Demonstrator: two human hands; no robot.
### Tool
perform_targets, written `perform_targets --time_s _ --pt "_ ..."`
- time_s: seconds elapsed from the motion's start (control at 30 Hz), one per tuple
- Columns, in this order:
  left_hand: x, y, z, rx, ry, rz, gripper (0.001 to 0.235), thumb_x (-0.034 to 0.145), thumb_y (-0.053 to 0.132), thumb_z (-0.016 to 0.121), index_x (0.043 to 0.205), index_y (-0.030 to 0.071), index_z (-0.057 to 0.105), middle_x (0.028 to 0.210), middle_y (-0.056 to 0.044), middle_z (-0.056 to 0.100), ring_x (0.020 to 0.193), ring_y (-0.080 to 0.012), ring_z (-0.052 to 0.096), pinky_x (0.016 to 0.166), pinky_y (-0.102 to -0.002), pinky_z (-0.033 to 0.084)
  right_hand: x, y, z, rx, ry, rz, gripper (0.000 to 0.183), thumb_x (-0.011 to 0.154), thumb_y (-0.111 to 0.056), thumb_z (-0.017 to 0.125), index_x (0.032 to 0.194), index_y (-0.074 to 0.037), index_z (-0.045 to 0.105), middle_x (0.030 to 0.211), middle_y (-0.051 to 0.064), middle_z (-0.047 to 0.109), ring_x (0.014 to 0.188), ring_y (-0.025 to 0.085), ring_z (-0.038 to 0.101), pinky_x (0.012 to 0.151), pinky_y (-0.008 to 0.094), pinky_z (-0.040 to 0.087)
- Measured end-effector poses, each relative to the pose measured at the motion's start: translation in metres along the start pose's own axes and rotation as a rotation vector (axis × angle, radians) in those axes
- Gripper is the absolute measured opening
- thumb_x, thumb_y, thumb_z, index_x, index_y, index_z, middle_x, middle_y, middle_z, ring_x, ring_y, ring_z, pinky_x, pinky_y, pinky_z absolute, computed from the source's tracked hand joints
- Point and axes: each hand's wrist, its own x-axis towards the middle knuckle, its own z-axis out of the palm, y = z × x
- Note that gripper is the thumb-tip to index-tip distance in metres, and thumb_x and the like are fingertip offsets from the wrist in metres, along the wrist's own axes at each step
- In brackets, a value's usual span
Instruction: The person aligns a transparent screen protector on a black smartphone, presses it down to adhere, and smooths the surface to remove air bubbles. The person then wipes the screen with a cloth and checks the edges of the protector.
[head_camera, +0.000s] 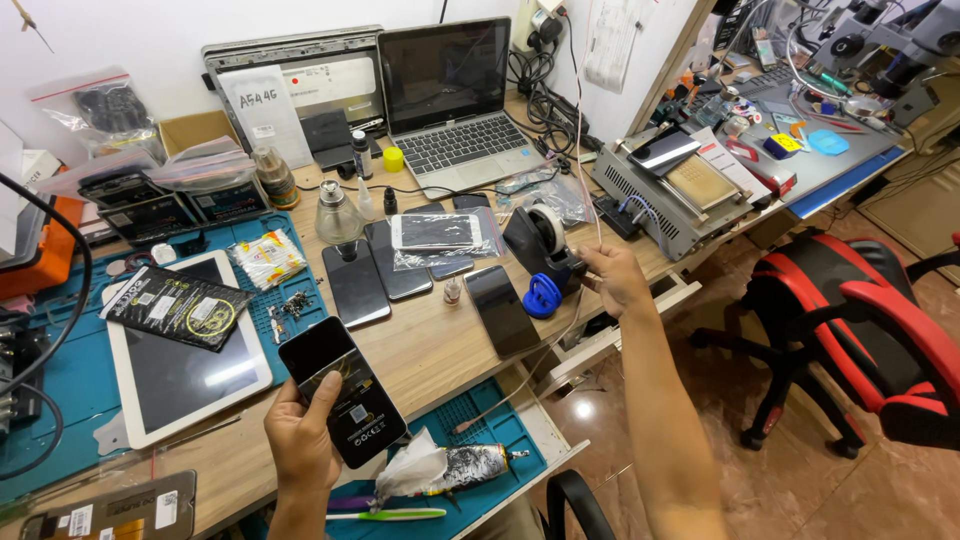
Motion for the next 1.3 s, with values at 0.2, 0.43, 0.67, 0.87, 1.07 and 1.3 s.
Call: perform_targets --time_s 0.2,0.43,0.67,0.87,1.07,1.3 --pt "-0.003 0.007 0.009 -0.044 0.032 -0.036 0.041 0.077 0.006 0.059 0.116 -0.002 0.052 0.097 -0.018 0.06 0.083 -0.0344 0.061 0.066 -0.046 0.054 0.004 0.046 -0.013 0.288 0.01 -0.114 0.002 0.08 0.001 0.061 0.08 0.004 0.062 0.081 0.012 0.061 0.079 0.018 0.058 0.074 0.022 0.05" --pt "0.001 -0.002 -0.003 -0.142 0.03 0.018 0.032 0.075 0.004 0.063 0.105 -0.003 0.056 0.086 -0.018 0.063 0.073 -0.0309 0.063 0.061 -0.042 0.056 0.015 0.071 -0.009 0.147 0.198 -0.226 0.018 0.069 0.008 0.055 0.084 0.004 0.064 0.076 0.008 0.062 0.068 0.014 0.06 0.063 0.022 0.054" --pt "-0.018 0.011 0.021 -0.093 0.104 0.242 0.016 0.074 -0.001 0.069 0.088 -0.003 0.063 0.067 -0.013 0.063 0.062 -0.0156 0.059 0.057 -0.037 0.055 -0.133 0.015 0.061 -0.2 0.26 -0.65 0.013 0.086 -0.009 0.068 0.097 -0.006 0.064 0.081 0.004 0.057 0.078 0.009 0.053 0.077 0.025 0.046" --pt "-0.012 -0.01 0.016 0.069 0.05 0.222 0.032 0.075 0.015 0.064 0.104 0.002 0.06 0.09 -0.012 0.067 0.081 -0.0253 0.065 0.066 -0.036 0.059 -0.211 0.022 0.142 -0.155 -0.356 -0.601 0.012 0.078 -0.001 0.062 0.089 -0.003 0.067 0.081 0.009 0.067 0.057 0.013 0.056 0.05 0.02 0.051" --pt "-0.019 -0.013 0.011 0.128 0.065 0.354 0.022 0.077 0.013 0.065 0.097 0.004 0.064 0.084 -0.006 0.068 0.075 -0.0157 0.062 0.067 -0.028 0.053 -0.215 0.03 0.185 0.012 -0.509 -0.222 0.057 0.076 -0.003 0.065 0.124 -0.008 0.035 0.066 0.005 0.058 0.046 0.009 0.046 0.034 0.02 0.036" --pt "-0.018 -0.019 0.002 0.157 0.07 0.438 0.017 0.078 0.012 0.067 0.092 0.003 0.064 0.076 -0.004 0.065 0.07 -0.0118 0.057 0.061 -0.025 0.05 -0.207 0.042 0.197 -0.006 -0.503 -0.18 0.026 0.079 -0.001 0.062 0.097 -0.007 0.045 0.069 0.006 0.058 0.062 0.013 0.054 0.057 0.025 0.047"
